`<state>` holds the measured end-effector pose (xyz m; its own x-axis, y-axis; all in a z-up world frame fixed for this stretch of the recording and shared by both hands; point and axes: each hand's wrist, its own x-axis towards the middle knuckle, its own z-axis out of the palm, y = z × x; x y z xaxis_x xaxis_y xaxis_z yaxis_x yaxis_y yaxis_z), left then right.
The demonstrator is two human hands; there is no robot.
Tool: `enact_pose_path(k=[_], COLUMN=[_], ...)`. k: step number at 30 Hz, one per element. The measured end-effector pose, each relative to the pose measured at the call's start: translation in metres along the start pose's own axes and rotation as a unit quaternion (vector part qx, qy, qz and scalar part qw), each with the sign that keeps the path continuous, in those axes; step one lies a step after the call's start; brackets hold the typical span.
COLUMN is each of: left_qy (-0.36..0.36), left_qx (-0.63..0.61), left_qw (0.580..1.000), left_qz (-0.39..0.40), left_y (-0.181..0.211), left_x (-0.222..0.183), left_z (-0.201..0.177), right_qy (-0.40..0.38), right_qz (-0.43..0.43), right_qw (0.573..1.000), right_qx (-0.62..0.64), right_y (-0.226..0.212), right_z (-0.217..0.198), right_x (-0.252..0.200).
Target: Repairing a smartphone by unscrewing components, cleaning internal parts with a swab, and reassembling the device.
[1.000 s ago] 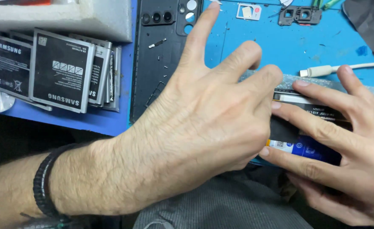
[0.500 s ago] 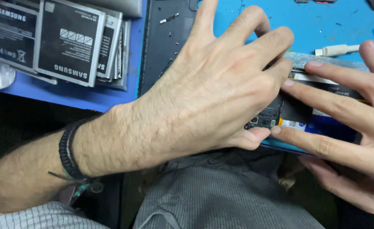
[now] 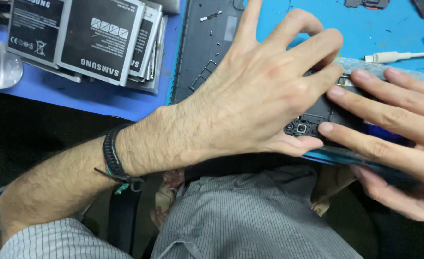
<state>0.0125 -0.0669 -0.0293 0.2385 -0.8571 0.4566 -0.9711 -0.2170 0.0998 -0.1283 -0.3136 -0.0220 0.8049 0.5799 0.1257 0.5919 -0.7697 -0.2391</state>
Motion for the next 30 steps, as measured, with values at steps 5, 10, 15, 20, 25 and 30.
enact_pose_path(k=[5, 10, 15, 20, 25, 30], left_qy=[-0.004, -0.018, -0.021, -0.018, -0.081, -0.055], left_qx=[0.01, 0.012, 0.031, -0.035, 0.015, -0.056], left_qw=[1.0, 1.0, 0.999, 0.999, 0.997, 0.997], left_qz=[-0.005, -0.016, -0.017, -0.032, -0.015, 0.011], left_y=[0.004, 0.005, 0.007, 0.01, -0.007, -0.02], left_x=[0.002, 0.006, 0.006, -0.003, -0.02, -0.03], left_z=[-0.002, -0.007, -0.006, -0.008, -0.033, -0.042], right_qy=[0.02, 0.046, 0.062, 0.078, 0.07, 0.065], right_qz=[0.024, 0.017, -0.015, -0.044, -0.029, -0.023], right_qw=[0.998, 0.997, 0.998, 0.996, 0.997, 0.997], right_qx=[0.062, 0.064, 0.018, -0.005, -0.016, -0.025], right_y=[-0.005, -0.001, -0.002, -0.007, -0.008, -0.009], right_z=[0.005, 0.009, 0.012, 0.011, 0.011, 0.014], right_x=[0.0, 0.001, 0.004, 0.008, 0.005, 0.003])
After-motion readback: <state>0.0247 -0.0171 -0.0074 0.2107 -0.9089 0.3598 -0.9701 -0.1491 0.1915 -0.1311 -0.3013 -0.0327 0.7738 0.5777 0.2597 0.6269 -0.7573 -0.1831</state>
